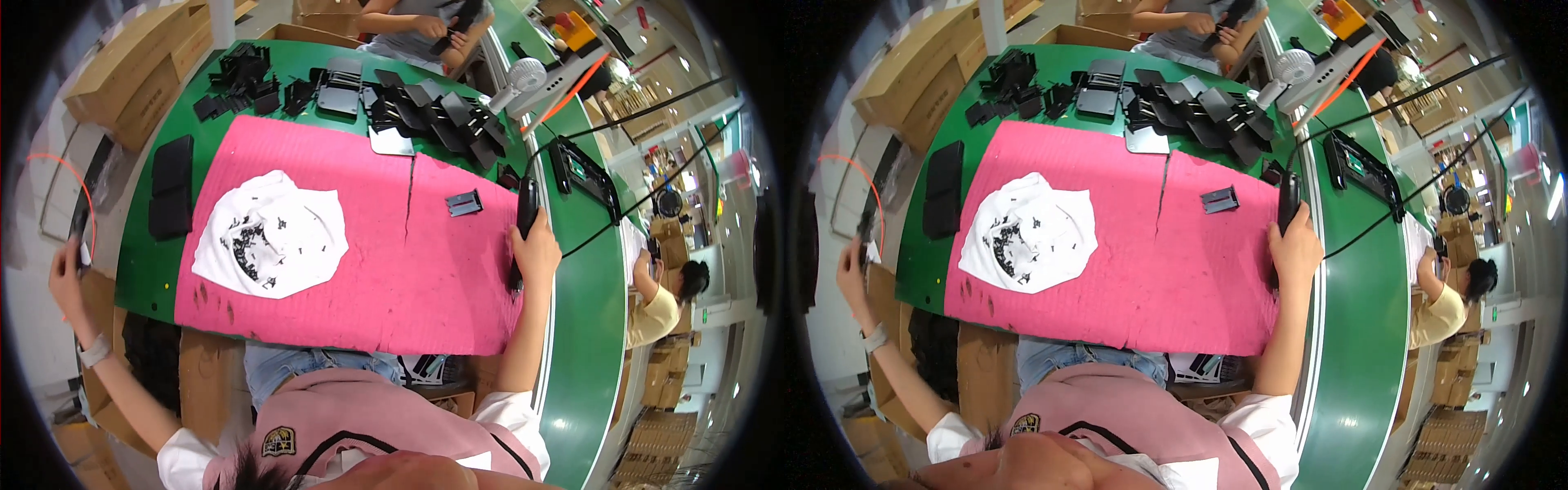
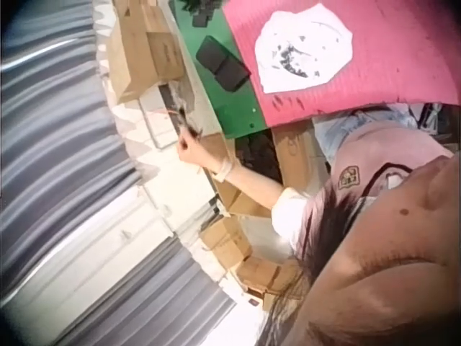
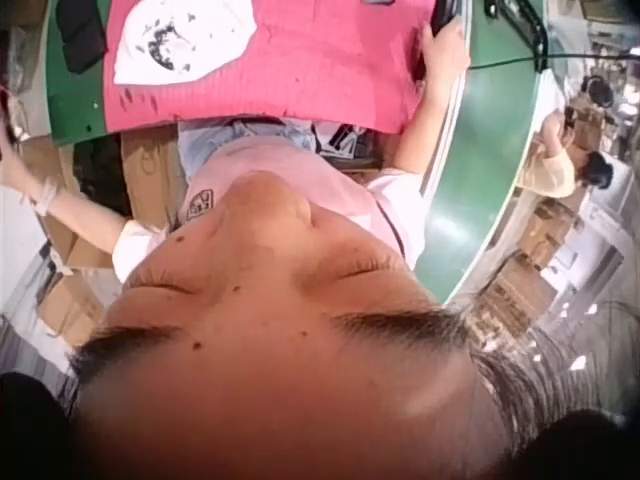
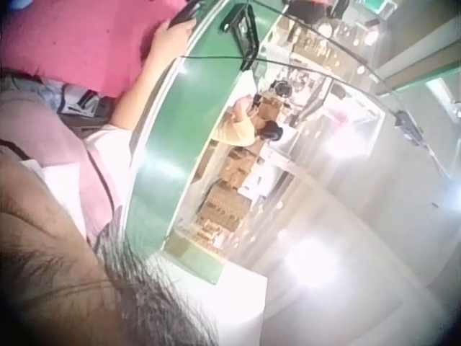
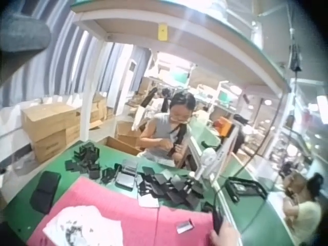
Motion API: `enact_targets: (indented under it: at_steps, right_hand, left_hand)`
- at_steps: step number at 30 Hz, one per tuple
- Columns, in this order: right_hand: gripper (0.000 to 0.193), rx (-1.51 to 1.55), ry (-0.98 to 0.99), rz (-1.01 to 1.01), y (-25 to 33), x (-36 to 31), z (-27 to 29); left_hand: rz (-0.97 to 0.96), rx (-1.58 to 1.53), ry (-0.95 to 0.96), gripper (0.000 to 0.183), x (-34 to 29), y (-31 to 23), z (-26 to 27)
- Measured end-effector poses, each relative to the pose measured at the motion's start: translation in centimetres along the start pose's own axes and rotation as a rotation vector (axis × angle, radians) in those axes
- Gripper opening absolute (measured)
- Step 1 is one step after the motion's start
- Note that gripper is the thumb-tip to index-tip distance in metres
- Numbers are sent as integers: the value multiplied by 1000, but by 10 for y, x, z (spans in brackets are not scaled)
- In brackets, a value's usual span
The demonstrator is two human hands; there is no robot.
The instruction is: Use an electric screwdriver to fasten small screws into plastic electronic components on a factory assembly line.
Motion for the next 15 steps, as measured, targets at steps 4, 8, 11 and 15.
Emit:
enact_targets:
  at_steps: [4, 8, 11, 15]
  right_hand:
    - [52, -137, -334, 220, 29, 9, 15]
    - [55, 83, -402, 570, 96, 31, 0]
    - [61, -1, -366, 543, 104, 73, -27]
    - [69, -41, -296, 508, 106, 111, -70]
  left_hand:
    - [525, -185, 65, 35, 59, 238, 97]
    - [641, -206, -50, 34, 38, 290, 92]
    - [604, -245, -74, 35, 12, 225, 54]
    - [418, -456, 16, 29, 0, 109, 19]
Point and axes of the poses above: each hand's wrist, its own x-axis towards the middle knuckle, its own z-axis out of the back of the hand, y = z × x, the point moved 4 cm from there along x, towards the middle knuckle, and after that the axes turned 8 degrees about -y, right-handed, at the moved point
